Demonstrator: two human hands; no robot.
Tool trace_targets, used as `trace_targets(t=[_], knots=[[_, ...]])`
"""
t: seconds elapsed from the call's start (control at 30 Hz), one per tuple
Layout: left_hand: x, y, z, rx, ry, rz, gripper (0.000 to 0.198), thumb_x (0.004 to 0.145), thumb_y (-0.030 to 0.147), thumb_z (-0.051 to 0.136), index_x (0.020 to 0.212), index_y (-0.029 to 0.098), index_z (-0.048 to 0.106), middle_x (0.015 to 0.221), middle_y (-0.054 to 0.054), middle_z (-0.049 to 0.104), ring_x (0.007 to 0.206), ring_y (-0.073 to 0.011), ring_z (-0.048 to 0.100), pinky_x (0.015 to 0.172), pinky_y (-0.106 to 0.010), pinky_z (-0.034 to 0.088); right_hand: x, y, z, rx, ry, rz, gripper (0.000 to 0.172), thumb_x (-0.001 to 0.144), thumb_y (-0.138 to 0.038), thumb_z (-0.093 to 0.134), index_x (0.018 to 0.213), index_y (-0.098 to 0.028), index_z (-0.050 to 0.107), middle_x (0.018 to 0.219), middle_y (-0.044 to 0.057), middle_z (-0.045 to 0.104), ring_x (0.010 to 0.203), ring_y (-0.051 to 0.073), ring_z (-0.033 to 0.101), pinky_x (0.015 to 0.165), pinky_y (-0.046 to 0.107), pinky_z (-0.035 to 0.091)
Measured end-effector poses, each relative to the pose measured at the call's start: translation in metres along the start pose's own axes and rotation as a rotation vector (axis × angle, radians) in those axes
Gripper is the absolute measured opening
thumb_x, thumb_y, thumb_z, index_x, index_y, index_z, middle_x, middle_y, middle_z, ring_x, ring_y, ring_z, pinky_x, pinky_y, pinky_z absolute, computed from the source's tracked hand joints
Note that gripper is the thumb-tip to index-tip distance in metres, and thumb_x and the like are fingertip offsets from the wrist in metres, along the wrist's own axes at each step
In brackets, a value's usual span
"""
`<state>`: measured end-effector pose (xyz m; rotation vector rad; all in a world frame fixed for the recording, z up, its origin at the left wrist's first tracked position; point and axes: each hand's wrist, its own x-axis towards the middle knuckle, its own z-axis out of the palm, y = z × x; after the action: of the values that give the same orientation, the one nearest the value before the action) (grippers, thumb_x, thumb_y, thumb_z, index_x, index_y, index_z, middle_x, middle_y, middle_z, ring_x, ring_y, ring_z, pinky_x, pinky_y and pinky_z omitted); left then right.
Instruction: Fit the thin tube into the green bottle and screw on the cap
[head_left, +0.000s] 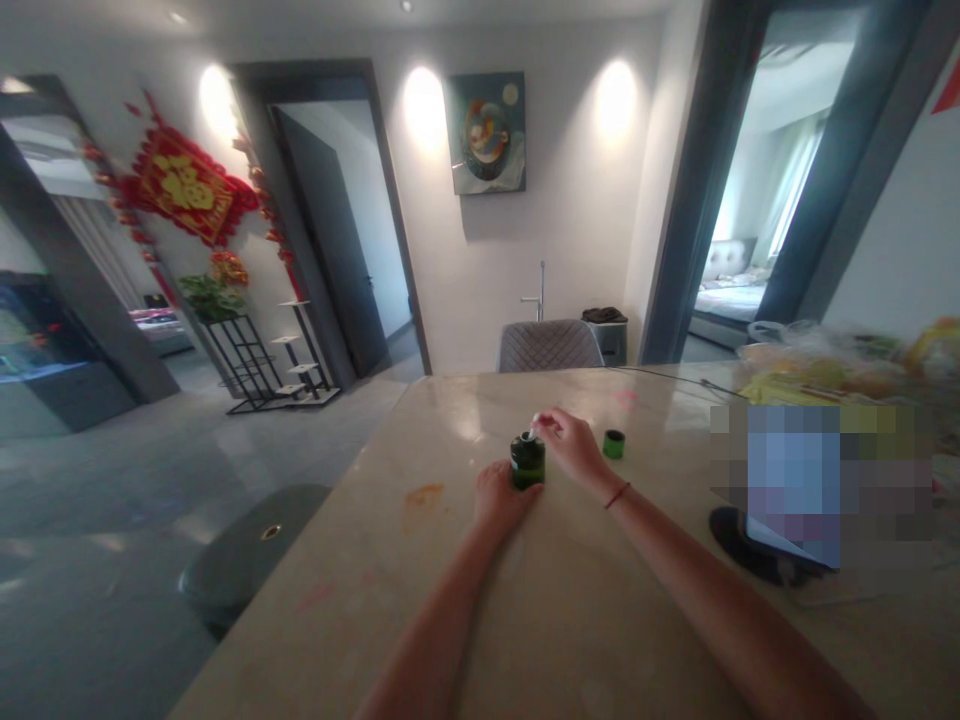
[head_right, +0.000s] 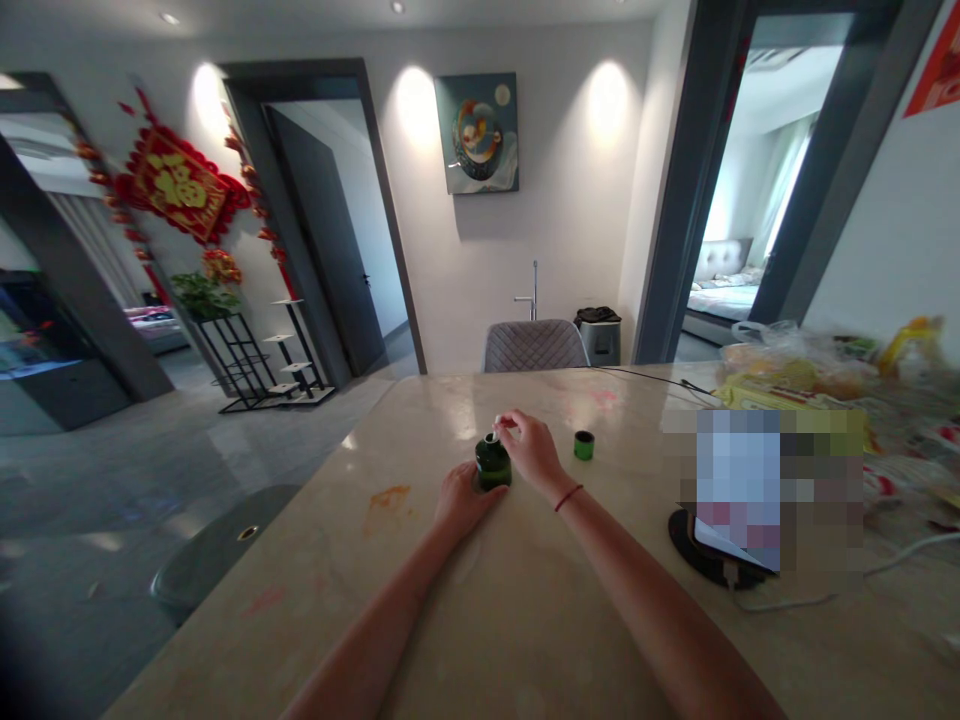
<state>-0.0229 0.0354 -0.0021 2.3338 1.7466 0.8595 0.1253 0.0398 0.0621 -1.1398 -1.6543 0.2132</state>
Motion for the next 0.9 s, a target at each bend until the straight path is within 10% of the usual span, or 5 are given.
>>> trace_targets(t=[0.53, 0.9], knots=[[-0.002, 0.003, -0.002, 0.017, -0.021, -0.033, 0.036, 0.065, 0.047, 0.061, 0.088, 0.02, 0.059, 0.091, -0.004, 0.064, 0.092, -0.0207, 0.056, 0.083, -0.029, 0.038, 0.0, 0.012, 0.002, -0.23, -0.107, 0.073, 0.028, 0.086, -0.031, 0.042, 0.096, -0.017, 0.064, 0.099, 0.006, 0.066, 0.093, 0.015, 0.058, 0.084, 0.026, 0.042], [-0.001, 0.002, -0.001, 0.016, -0.03, -0.049, 0.041, 0.065, 0.049, 0.061, 0.092, 0.019, 0.058, 0.096, -0.005, 0.063, 0.095, -0.0211, 0.055, 0.085, -0.03, 0.036, -0.014, 0.038, -0.002, -0.879, -0.546, 0.358, 0.035, 0.083, -0.004, 0.032, 0.097, -0.004, 0.064, 0.102, 0.025, 0.059, 0.101, 0.028, 0.056, 0.077, 0.037, 0.046]])
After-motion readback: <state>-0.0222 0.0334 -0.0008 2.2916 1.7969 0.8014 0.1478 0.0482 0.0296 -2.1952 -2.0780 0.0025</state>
